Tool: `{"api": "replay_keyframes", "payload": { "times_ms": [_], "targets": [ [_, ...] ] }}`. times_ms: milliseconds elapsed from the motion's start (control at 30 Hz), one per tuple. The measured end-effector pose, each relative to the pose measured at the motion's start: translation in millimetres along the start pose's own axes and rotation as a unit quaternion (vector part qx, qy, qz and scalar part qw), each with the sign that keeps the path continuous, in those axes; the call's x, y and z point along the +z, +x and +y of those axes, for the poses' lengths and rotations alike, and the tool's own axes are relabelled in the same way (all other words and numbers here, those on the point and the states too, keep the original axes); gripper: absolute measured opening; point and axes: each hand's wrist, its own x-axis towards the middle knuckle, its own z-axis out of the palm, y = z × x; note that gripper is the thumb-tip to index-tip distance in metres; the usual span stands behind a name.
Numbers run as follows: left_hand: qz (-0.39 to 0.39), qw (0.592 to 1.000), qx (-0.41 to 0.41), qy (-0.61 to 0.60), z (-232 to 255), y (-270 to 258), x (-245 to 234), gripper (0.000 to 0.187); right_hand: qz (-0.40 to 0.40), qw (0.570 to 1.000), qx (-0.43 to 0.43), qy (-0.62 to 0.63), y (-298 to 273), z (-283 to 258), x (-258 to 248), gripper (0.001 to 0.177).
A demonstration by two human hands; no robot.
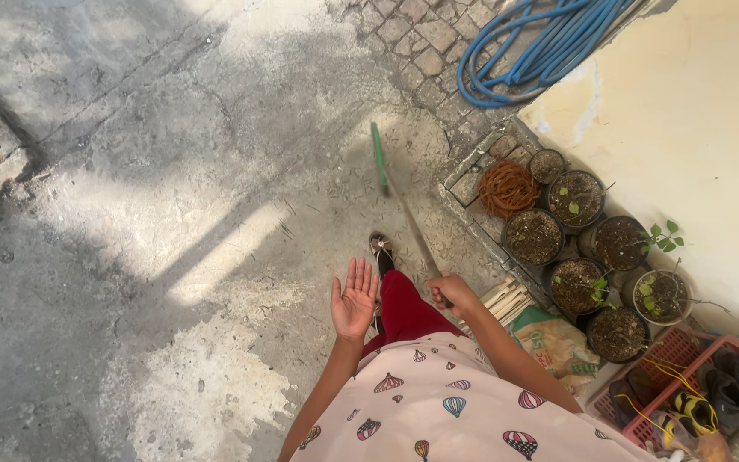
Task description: The person sweeps an outdoor area using a small broom and a handheld brush, moving items like flower pots and a long stick aside while walking across a concrete surface.
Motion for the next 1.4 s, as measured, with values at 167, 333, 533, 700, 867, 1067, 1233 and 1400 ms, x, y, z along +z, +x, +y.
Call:
{"api": "replay_keyframes", "payload": {
  "times_ms": [167, 333, 533, 700, 867, 1067, 1233, 1400],
  "targets": [
    [0.0, 1.0, -0.019, 0.004, 2, 36, 20, 0.061, 0.049, 0.994, -0.026, -0.089, 32, -51, -14, 0.027],
    [0.005, 1.0, -0.014, 0.026, 8, 70, 50, 0.061, 0.041, 0.997, 0.063, -0.015, 92, -110, 0, 0.017],
    [0.037, 0.999, 0.031, 0.021, 14, 92, 72, 0.059, -0.007, 0.982, 0.148, -0.119, 137, -94, 99, 0.01],
    [0.011, 0.997, 0.072, -0.012, 24, 101, 62, 0.059, -0.122, 0.969, 0.172, -0.129, 151, -87, 160, 0.032],
    [-0.017, 0.994, 0.104, -0.037, 42, 111, 57, 0.058, -0.21, 0.961, 0.174, -0.054, 153, -105, 167, 0.029],
    [-0.001, 0.993, 0.121, -0.019, 40, 132, 69, 0.059, -0.168, 0.976, 0.129, -0.054, 108, -150, 99, 0.022],
    [0.003, 0.995, 0.093, -0.022, 23, 150, 76, 0.059, -0.088, 0.988, 0.051, -0.117, 51, -191, 42, 0.024],
    [0.02, 0.998, 0.065, 0.018, 6, 164, 89, 0.062, -0.004, 0.992, 0.043, -0.117, 49, -225, -8, 0.02]
  ]
}}
